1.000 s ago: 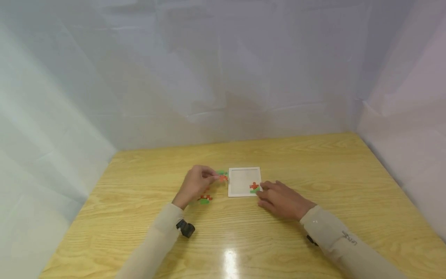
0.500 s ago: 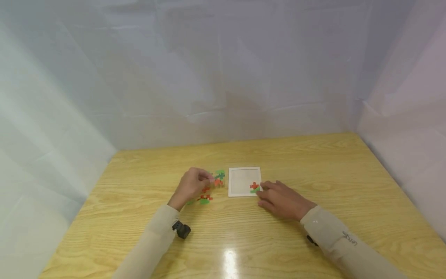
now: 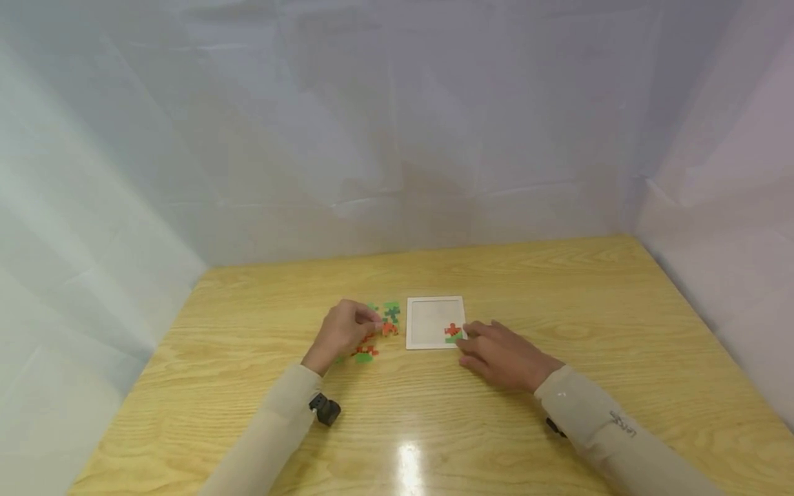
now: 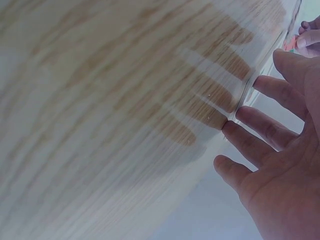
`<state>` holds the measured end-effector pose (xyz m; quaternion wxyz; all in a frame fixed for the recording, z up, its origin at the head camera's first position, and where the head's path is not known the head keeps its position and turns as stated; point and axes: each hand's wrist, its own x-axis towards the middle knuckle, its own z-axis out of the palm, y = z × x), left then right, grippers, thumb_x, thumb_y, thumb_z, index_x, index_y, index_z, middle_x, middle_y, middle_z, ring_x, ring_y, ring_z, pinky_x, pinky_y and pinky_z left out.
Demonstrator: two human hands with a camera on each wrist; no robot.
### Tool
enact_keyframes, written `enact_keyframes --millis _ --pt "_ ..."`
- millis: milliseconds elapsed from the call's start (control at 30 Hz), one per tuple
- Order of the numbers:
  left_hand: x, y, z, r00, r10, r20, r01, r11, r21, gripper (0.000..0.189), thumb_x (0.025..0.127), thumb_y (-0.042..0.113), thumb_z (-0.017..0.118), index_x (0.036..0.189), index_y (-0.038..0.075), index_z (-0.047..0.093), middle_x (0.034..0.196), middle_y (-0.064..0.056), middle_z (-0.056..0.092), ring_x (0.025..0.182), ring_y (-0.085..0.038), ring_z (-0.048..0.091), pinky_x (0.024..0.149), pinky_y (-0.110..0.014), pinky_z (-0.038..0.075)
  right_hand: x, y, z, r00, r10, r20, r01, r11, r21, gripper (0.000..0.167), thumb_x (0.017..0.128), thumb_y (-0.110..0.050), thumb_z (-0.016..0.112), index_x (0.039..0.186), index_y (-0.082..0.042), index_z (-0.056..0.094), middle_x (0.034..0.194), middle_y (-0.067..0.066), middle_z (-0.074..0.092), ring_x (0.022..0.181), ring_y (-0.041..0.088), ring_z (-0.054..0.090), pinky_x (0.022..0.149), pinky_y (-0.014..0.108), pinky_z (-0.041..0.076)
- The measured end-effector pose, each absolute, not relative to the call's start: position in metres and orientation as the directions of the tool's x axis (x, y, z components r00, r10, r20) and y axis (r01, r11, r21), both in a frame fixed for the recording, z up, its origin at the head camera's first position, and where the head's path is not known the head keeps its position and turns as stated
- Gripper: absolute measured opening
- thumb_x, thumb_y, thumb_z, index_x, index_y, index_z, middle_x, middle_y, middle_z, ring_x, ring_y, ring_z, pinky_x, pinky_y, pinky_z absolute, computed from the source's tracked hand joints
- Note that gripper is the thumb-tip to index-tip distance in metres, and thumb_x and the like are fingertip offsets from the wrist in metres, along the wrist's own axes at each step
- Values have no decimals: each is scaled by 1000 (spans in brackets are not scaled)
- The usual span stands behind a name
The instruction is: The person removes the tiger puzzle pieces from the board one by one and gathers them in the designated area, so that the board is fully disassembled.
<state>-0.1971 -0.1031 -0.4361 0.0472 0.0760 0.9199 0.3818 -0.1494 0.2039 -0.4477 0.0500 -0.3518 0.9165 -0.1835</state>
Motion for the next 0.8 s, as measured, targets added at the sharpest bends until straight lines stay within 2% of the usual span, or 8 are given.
enact_keyframes --millis 167,500,800 --pt "-198 -102 -435 -986 164 -17 107 714 692 7 90 14 79 89 8 79 84 -2 74 75 -14 67 73 -36 56 -150 204 -447 -742 -669 39 -630 676 -383 38 103 -21 61 131 4 64 141 27 54 132 41 50 109 67 31" --pt "-197 -98 -431 -983 182 35 158 724 671 4 91 9 77 90 5 79 88 -6 75 79 -17 69 72 -36 57 -150 203 -448 -745 -666 39 -628 681 -376 39 103 -21 61 132 4 64 141 27 54 132 41 50 109 67 31" --pt "-194 -75 -424 -953 304 -1 221 695 684 10 93 9 75 99 2 77 92 -7 74 83 -20 69 70 -33 57 -151 203 -450 -753 -658 23 -616 692 -376 39 103 -23 62 132 3 64 141 26 54 132 40 50 110 66 31"
